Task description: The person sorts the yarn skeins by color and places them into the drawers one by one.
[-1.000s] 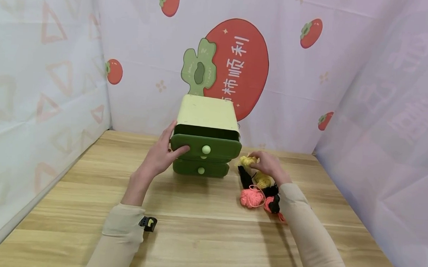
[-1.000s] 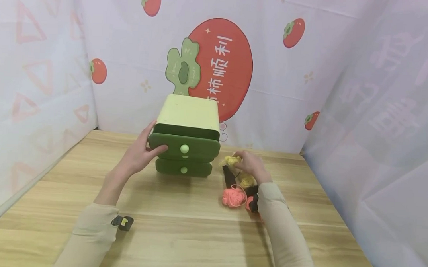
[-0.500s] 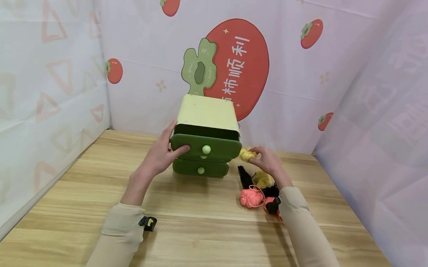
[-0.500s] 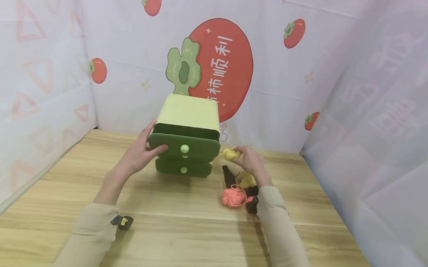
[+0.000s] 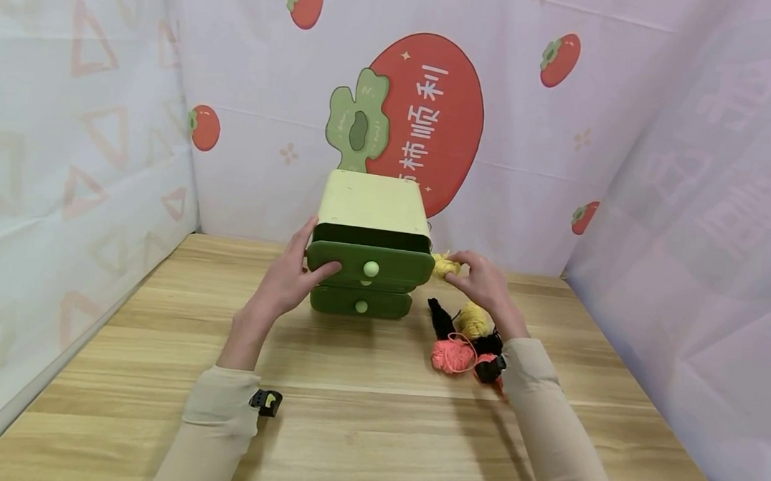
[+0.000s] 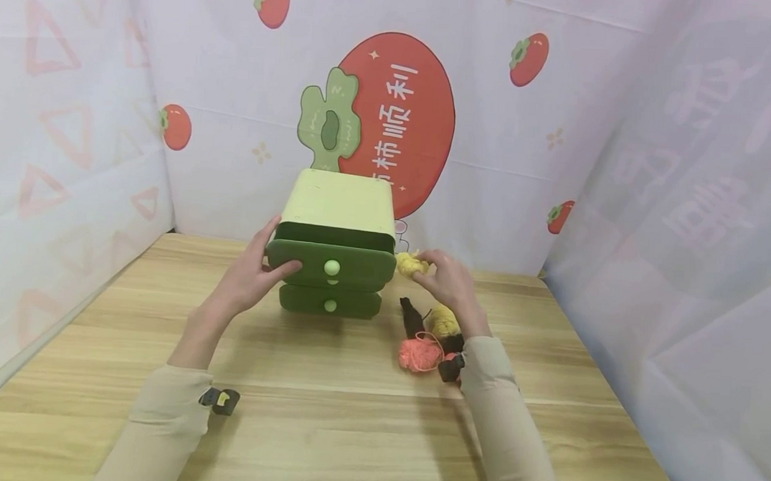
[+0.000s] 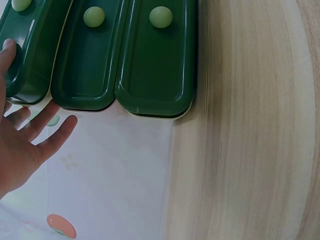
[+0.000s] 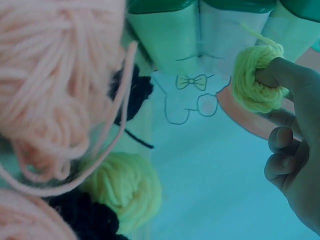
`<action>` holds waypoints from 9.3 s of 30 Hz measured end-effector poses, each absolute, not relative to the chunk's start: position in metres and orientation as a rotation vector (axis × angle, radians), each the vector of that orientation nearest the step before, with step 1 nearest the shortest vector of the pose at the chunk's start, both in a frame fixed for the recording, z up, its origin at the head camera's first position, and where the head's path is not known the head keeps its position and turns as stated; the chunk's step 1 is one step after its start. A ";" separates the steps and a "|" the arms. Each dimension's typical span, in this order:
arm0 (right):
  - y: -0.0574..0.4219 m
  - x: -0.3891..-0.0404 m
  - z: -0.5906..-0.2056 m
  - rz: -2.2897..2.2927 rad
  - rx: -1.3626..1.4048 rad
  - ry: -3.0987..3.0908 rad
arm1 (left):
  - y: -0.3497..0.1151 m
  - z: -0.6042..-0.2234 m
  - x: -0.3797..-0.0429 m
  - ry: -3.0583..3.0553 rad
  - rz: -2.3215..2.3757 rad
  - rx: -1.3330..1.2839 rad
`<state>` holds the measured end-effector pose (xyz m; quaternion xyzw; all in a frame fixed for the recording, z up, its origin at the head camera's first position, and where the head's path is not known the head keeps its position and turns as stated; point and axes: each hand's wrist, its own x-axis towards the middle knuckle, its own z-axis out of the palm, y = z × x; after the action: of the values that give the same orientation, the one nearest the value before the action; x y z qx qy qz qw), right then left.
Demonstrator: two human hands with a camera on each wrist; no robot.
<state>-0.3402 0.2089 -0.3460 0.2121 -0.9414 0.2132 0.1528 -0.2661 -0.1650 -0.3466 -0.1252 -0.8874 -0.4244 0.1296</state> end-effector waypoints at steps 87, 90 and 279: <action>0.069 -0.264 -0.264 0.355 1.070 -2.158 | -0.162 -0.344 -0.264 -2.564 -1.197 -0.369; 0.055 -0.259 -0.263 0.310 1.109 -2.168 | -0.162 -0.344 -0.265 -2.573 -1.189 -0.367; 0.266 -0.305 -0.390 0.970 0.302 -3.146 | -0.163 -0.344 -0.267 -2.545 -1.250 -0.381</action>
<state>-0.3053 0.2658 -0.3900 0.0912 -0.9484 0.2922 -0.0823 -0.2670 -0.1631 -0.3443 -0.1318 -0.8808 -0.4326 0.1400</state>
